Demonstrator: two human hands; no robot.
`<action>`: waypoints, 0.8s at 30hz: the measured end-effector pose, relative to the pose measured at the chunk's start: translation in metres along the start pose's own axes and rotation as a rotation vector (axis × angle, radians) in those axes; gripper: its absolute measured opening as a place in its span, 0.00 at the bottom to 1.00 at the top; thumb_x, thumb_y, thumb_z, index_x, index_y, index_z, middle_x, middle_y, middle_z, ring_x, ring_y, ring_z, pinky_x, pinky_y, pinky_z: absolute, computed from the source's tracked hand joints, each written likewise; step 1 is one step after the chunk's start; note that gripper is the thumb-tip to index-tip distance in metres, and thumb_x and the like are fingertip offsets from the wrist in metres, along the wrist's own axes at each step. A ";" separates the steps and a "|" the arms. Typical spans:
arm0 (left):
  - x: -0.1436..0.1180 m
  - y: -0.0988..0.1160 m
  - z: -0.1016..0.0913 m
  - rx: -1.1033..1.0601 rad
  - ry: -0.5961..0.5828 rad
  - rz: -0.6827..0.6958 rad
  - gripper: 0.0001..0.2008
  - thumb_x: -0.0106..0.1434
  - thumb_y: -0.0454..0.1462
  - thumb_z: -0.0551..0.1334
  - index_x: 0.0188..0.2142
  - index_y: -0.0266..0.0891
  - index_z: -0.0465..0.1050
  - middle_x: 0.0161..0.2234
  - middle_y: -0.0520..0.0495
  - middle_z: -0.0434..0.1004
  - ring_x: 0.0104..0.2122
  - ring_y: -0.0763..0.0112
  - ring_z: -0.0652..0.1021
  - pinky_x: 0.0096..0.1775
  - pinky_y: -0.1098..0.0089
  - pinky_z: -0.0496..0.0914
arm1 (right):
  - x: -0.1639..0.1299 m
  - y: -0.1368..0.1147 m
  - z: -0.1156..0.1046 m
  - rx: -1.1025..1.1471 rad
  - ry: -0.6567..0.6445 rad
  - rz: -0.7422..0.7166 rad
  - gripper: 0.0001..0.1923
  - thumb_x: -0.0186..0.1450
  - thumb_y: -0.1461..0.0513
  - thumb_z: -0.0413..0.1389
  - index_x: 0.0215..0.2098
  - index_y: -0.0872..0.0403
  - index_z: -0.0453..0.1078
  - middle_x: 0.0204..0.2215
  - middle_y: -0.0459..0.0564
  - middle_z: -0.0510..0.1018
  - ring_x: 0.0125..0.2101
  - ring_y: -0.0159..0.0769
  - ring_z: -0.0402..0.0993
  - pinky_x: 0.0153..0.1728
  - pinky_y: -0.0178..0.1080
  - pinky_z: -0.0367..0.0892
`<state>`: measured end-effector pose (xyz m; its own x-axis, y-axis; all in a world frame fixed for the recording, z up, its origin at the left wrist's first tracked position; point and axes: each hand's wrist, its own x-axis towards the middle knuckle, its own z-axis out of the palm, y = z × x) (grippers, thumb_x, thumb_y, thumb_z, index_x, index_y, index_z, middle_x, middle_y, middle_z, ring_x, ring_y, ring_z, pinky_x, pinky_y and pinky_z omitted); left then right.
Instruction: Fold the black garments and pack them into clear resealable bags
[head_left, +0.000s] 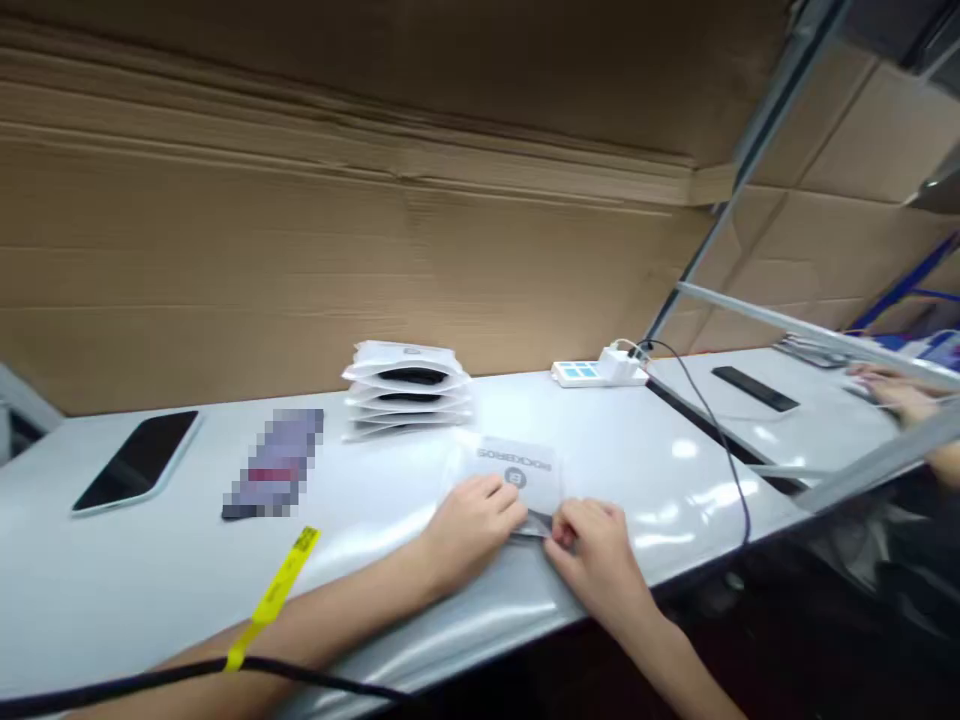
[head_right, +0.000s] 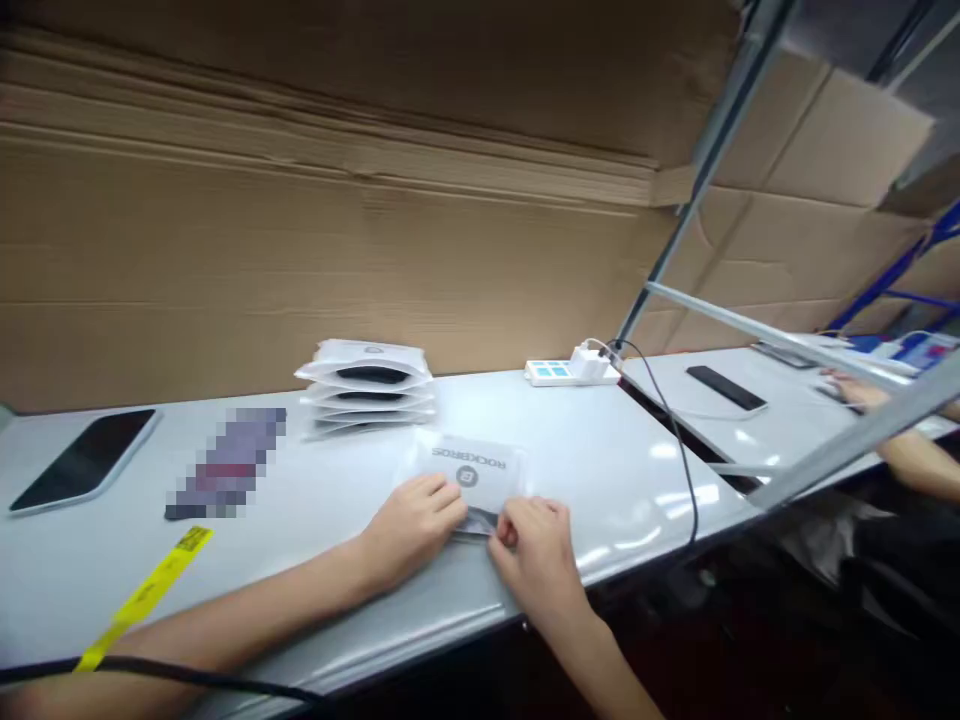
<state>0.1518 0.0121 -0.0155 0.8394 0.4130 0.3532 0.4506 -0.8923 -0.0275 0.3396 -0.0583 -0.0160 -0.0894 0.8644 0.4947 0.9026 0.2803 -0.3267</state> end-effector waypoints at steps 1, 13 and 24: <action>0.006 0.001 0.003 -0.009 -0.008 0.012 0.04 0.68 0.32 0.58 0.35 0.40 0.70 0.34 0.48 0.76 0.37 0.65 0.75 0.37 0.68 0.69 | -0.002 0.005 -0.003 -0.001 0.007 -0.001 0.09 0.56 0.68 0.52 0.21 0.51 0.59 0.18 0.40 0.69 0.22 0.33 0.68 0.34 0.39 0.58; 0.045 -0.005 0.000 -0.189 0.079 -0.185 0.08 0.65 0.33 0.57 0.44 0.36 0.70 0.45 0.41 0.75 0.47 0.60 0.74 0.48 0.62 0.72 | 0.022 0.037 0.020 -0.351 -0.052 -0.004 0.21 0.67 0.58 0.49 0.56 0.52 0.69 0.51 0.56 0.77 0.45 0.49 0.73 0.43 0.49 0.68; -0.094 0.005 -0.041 -0.340 0.016 -0.103 0.06 0.64 0.31 0.55 0.37 0.41 0.69 0.36 0.47 0.77 0.35 0.69 0.74 0.38 0.70 0.68 | 0.107 0.060 0.057 -0.373 -0.095 -0.066 0.20 0.69 0.61 0.45 0.55 0.51 0.72 0.54 0.54 0.76 0.44 0.47 0.72 0.44 0.48 0.68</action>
<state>0.0622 -0.0389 -0.0104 0.7887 0.5037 0.3524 0.4038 -0.8567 0.3210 0.3608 0.0749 -0.0283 -0.1751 0.8895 0.4220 0.9832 0.1807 0.0272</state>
